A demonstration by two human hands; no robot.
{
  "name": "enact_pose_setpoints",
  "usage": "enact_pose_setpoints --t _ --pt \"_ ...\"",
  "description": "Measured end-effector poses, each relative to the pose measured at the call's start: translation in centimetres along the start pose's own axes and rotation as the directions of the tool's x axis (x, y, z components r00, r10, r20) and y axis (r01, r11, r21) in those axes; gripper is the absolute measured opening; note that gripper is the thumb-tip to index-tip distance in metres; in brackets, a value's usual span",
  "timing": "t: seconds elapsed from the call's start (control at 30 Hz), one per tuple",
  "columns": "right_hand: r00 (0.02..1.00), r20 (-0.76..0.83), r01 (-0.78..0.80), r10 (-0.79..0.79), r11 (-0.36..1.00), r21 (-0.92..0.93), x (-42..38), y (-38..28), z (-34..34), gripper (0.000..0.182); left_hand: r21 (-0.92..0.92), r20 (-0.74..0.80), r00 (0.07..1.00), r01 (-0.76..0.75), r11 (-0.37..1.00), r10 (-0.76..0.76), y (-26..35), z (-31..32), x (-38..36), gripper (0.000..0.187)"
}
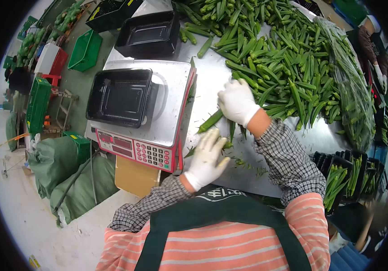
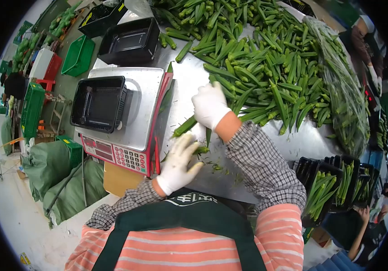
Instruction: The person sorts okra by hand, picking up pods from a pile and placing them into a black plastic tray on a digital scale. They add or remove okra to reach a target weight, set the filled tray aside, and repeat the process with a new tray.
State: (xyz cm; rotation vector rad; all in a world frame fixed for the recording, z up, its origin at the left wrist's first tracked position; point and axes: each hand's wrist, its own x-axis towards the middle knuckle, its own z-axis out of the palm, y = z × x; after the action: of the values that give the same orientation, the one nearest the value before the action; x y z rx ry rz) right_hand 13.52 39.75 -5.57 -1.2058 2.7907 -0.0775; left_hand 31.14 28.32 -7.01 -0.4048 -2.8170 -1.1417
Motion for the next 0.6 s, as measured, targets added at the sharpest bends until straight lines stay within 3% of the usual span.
enact_pose_setpoints --t 0.1,0.17,0.27,0.37,0.4,0.43,0.5,0.6 --pt "0.950 -0.246 0.230 -0.190 0.962 0.145 2.9 -2.3 2.6 0.027 0.083 -0.047 0.994 0.101 0.991 -0.098 -1.1 -2.7 -2.1 0.058" --pt "0.976 -0.111 0.201 -0.188 0.972 0.125 4.3 -3.2 4.6 0.030 0.066 -0.028 0.979 0.203 0.977 -0.202 -1.7 -2.5 -3.7 0.058" --pt "0.978 -0.110 0.193 -0.176 0.966 0.171 4.4 -3.1 4.8 0.029 0.106 -0.020 0.968 0.253 0.962 -0.252 -1.9 -0.7 -4.1 0.058" --pt "0.987 0.017 0.158 -0.160 0.984 0.076 3.1 -2.3 4.4 0.022 0.022 0.054 0.985 0.166 0.986 -0.167 -1.8 0.7 -2.9 0.059" --pt "0.989 -0.041 0.143 -0.142 0.989 0.041 1.8 -1.7 4.5 0.015 0.035 -0.020 0.996 0.083 0.996 -0.082 -1.3 0.3 -2.0 0.058" --pt "0.991 -0.003 0.132 -0.132 0.987 0.094 0.4 -1.0 4.2 0.013 0.043 -0.070 0.996 0.057 0.997 -0.054 -0.8 -0.4 -0.9 0.058" --pt "0.977 -0.158 0.179 -0.146 0.960 0.217 -2.8 0.3 2.8 0.015 0.037 -0.129 0.988 0.091 0.995 -0.086 -1.2 -0.6 0.6 0.059" --pt "0.883 -0.444 0.053 0.154 0.906 0.420 -6.9 3.0 0.0 0.025 0.128 -0.176 0.978 0.136 0.982 -0.112 -3.5 0.7 3.4 0.062"
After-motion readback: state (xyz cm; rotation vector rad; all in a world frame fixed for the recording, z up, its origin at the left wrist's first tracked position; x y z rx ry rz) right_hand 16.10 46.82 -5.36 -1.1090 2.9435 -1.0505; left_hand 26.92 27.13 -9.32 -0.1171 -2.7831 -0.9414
